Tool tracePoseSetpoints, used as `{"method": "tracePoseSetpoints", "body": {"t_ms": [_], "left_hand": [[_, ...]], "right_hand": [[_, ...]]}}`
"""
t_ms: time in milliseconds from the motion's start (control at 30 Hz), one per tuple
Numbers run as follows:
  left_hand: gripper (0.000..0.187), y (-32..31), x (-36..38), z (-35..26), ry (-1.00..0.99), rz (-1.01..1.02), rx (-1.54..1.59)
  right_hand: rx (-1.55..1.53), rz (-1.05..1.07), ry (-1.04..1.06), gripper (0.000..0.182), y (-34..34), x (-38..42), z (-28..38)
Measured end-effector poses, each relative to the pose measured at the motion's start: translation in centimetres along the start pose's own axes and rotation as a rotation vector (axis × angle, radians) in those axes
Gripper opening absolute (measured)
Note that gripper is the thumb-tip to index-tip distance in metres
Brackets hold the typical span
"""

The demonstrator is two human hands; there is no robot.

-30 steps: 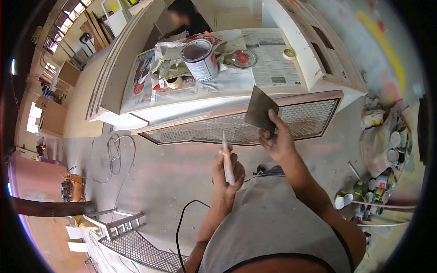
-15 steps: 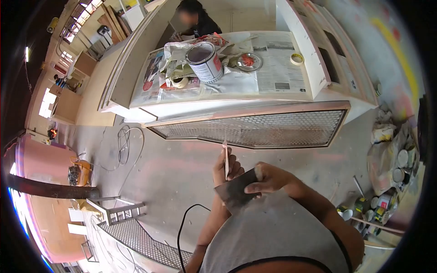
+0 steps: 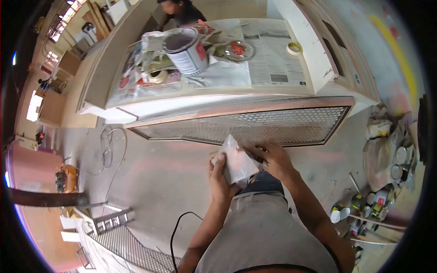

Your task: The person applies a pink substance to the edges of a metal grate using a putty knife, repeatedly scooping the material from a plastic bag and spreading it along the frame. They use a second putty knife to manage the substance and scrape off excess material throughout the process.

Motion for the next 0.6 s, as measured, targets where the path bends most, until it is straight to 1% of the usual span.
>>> {"method": "tracePoseSetpoints", "body": {"t_ms": [33,67,100,167,200,233,267,300,333,367,400,433,467,500,567,600], "left_hand": [[0.012,1.2,-1.0,0.9,-0.003,0.033,-0.012],[0.014,3.2,-2.1,2.5,0.032,0.057,-0.049],[0.014,5.1,-3.2,4.4,0.053,0.046,-0.040],[0.013,8.4,-6.7,7.4,0.011,0.042,-0.013],[0.023,10.7,-8.6,9.2,-0.002,0.100,-0.020],[0.023,12.6,-9.9,10.8,0.007,0.113,-0.017],[0.032,14.6,-11.1,13.0,0.096,0.088,0.121],[0.041,16.4,-12.5,15.2,0.181,0.072,0.258],[0.055,18.0,-13.6,16.9,0.206,0.121,0.266],[0.055,19.6,-14.9,18.4,0.202,0.150,0.267],[0.054,20.8,-16.0,19.8,0.187,0.221,0.317],[0.054,22.5,-16.7,21.4,0.174,0.282,0.368],[0.059,24.7,-17.7,22.8,0.146,0.309,0.311],[0.059,26.7,-18.3,24.3,0.139,0.320,0.313],[0.063,28.0,-18.8,24.5,-0.107,0.514,-0.061],[0.063,28.9,-19.3,25.0,-0.113,0.533,-0.065]], "right_hand": [[0.154,0.145,-0.063,0.055,-2.6,0.7,-2.6],[0.082,0.202,-0.158,0.052,-4.6,2.2,-5.4],[0.083,0.219,-0.177,0.052,-6.3,3.7,-7.5],[-0.106,-0.171,-0.183,0.043,-6.8,5.4,-11.9],[-0.450,-0.300,-0.471,0.034,-8.5,7.3,-16.0],[-0.801,-0.427,-0.761,0.027,-11.0,10.2,-19.0],[-1.114,-0.507,-0.749,0.025,-12.4,10.9,-20.4],[-1.302,-0.695,-0.703,0.021,-13.7,11.2,-21.1],[-1.379,-0.744,-0.739,0.021,-15.8,11.8,-21.9],[-1.460,-0.790,-0.767,0.022,-18.5,12.7,-23.0],[-1.456,-0.802,-0.743,0.022,-21.1,13.5,-24.4],[-1.488,-0.654,-0.692,0.026,-24.1,13.4,-24.9],[-1.514,-0.500,-0.643,0.031,-26.9,13.3,-25.3],[-1.510,-0.499,-0.630,0.031,-29.1,13.9,-26.0],[-1.772,-0.545,-0.834,0.031,-33.7,14.7,-25.9],[-1.847,-0.413,-0.704,0.032,-35.4,14.7,-26.3]]}}
Point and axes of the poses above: each hand's wrist, its own x-axis away from the middle knuckle, its own y-axis out of the back of the hand, z = x × y, the point moved 8 cm from there along -x, towards the middle knuckle, and after that the axes turned 7 degrees about z, right-handed, at the moved point
